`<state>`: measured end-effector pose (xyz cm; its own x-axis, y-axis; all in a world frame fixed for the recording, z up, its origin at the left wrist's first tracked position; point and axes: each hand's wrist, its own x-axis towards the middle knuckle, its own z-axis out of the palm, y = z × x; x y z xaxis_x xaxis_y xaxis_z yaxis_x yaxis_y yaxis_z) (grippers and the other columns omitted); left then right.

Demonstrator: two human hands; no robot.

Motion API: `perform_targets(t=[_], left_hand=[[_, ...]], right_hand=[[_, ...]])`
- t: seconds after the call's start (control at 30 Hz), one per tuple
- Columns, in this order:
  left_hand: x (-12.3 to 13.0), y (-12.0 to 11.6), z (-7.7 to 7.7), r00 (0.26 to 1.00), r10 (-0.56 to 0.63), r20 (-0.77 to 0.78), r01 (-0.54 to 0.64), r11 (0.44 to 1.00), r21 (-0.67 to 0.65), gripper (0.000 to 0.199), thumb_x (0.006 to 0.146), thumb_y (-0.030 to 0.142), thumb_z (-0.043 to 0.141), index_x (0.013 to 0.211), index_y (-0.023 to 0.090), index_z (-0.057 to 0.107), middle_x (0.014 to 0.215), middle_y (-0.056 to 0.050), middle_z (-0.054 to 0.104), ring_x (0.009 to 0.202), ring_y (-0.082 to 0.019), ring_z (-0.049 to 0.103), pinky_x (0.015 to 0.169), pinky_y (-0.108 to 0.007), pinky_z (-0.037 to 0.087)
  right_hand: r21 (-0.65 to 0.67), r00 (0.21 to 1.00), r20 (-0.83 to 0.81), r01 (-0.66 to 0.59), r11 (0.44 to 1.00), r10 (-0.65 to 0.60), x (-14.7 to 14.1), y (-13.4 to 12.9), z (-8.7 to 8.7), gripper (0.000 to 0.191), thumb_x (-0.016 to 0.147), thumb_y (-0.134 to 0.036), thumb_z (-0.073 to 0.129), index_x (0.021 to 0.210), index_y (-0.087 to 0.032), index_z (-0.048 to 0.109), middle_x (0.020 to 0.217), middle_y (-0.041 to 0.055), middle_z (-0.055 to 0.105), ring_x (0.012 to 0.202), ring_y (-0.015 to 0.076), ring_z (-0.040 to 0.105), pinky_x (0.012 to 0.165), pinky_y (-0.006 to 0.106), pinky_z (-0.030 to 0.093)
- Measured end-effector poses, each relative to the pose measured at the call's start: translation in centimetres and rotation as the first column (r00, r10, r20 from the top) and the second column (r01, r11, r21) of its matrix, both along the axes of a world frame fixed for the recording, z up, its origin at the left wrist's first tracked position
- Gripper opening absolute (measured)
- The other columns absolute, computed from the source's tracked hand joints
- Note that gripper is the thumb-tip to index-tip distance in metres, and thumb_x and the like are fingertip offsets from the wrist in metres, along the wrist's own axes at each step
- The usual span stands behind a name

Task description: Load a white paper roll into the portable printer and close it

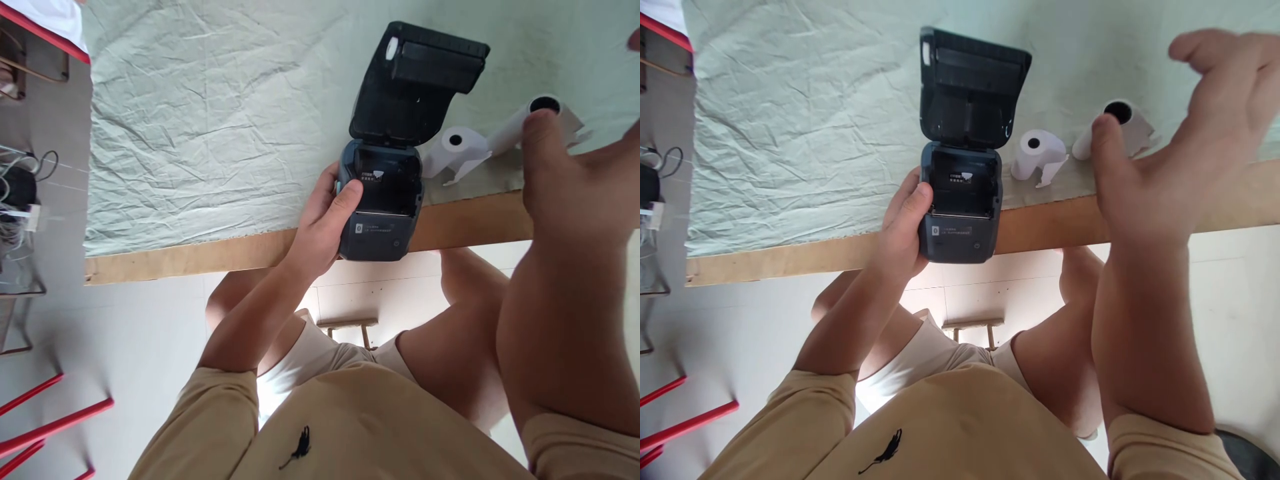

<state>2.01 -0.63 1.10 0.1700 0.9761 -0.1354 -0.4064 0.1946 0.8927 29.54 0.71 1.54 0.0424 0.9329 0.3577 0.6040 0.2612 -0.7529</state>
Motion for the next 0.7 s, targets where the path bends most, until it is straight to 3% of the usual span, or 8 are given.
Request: perform_targets(t=[0.13, 0.23, 0.3, 0.4, 0.5, 0.6, 0.7], left_hand=[[-0.1, 0.0, -0.1, 1.0, -0.011, -0.022, 0.011, 1.0, -0.004, 0.039, 0.103, 0.061, 0.08, 0.122, 0.028, 0.075, 0.116, -0.002, 0.085, 0.137, -0.033, 0.082, 0.095, -0.041, 0.075], [-0.1, 0.1, -0.1, 1.0, -0.022, -0.016, 0.022, 1.0, 0.005, 0.04, 0.103, 0.062, 0.08, 0.122, 0.028, 0.074, 0.115, -0.002, 0.085, 0.138, -0.033, 0.082, 0.097, -0.042, 0.074], [-0.1, 0.1, -0.1, 1.0, -0.026, -0.007, 0.026, 1.0, 0.004, 0.04, 0.103, 0.062, 0.081, 0.121, 0.027, 0.074, 0.115, -0.003, 0.084, 0.138, -0.033, 0.081, 0.098, -0.042, 0.074], [-0.1, 0.1, 0.0, 1.0, -0.023, 0.001, 0.023, 1.0, -0.003, 0.043, 0.102, 0.063, 0.082, 0.122, 0.026, 0.073, 0.114, -0.004, 0.085, 0.136, -0.032, 0.082, 0.099, -0.041, 0.074], [0.0, 0.1, 0.1, 1.0, -0.022, 0.004, 0.022, 1.0, -0.011, 0.043, 0.102, 0.062, 0.081, 0.123, 0.026, 0.072, 0.114, -0.004, 0.085, 0.137, -0.032, 0.082, 0.1, -0.04, 0.073], [0.1, 0.1, 0.3, 1.0, -0.017, -0.006, 0.017, 0.999, -0.029, 0.042, 0.103, 0.061, 0.079, 0.125, 0.026, 0.071, 0.117, -0.005, 0.085, 0.141, -0.032, 0.08, 0.103, -0.041, 0.073], [0.2, 0.1, 0.3, 0.999, -0.019, -0.029, 0.018, 0.999, -0.035, 0.044, 0.102, 0.064, 0.079, 0.126, 0.028, 0.07, 0.119, -0.005, 0.084, 0.144, -0.033, 0.077, 0.105, -0.041, 0.071]], right_hand=[[0.029, 0.98, 0.096, 0.174, 0.984, -0.176, 1.6, 2.9, -2.3, 0.033, 0.095, -0.045, 0.087, 0.12, -0.032, 0.071, 0.118, 0.0111, 0.077, 0.123, 0.0384, 0.071, 0.096, 0.052, 0.061], [0.107, 0.885, 0.157, 0.426, 0.898, -0.439, 2.6, 5.6, -4.1, 0.046, 0.075, -0.036, 0.101, 0.11, -0.029, 0.071, 0.116, 0.0104, 0.077, 0.107, 0.0361, 0.07, 0.096, 0.055, 0.056], [0.147, 0.852, 0.127, 0.49, 0.859, -0.508, 3.0, 6.2, -4.9, 0.056, 0.069, -0.031, 0.102, 0.116, -0.029, 0.071, 0.125, 0.0104, 0.075, 0.1, 0.0314, 0.068, 0.085, 0.05, 0.055], [0.16, 0.905, 0.113, 0.39, 0.907, -0.409, 3.1, 5.6, -5.4, 0.051, 0.073, -0.021, 0.093, 0.121, -0.03, 0.075, 0.127, 0.0112, 0.075, 0.101, 0.0304, 0.07, 0.082, 0.047, 0.055], [0.13, 0.935, 0.158, 0.298, 0.946, -0.316, 2.8, 4.7, -5.2, 0.05, 0.072, -0.014, 0.091, 0.117, -0.029, 0.079, 0.12, 0.0137, 0.075, 0.118, 0.0376, 0.073, 0.102, 0.054, 0.059], [0.064, 0.945, 0.173, 0.272, 0.96, -0.279, 2.5, 4.5, -4.1, 0.041, 0.082, -0.026, 0.094, 0.119, -0.03, 0.077, 0.12, 0.0143, 0.073, 0.125, 0.0384, 0.071, 0.109, 0.056, 0.059], [0.063, 0.972, 0.183, 0.14, 0.988, -0.15, 1.6, 4.3, -2.2, 0.026, 0.1, -0.035, 0.08, 0.126, -0.033, 0.073, 0.13, 0.0133, 0.073, 0.134, 0.0355, 0.068, 0.105, 0.051, 0.061]])
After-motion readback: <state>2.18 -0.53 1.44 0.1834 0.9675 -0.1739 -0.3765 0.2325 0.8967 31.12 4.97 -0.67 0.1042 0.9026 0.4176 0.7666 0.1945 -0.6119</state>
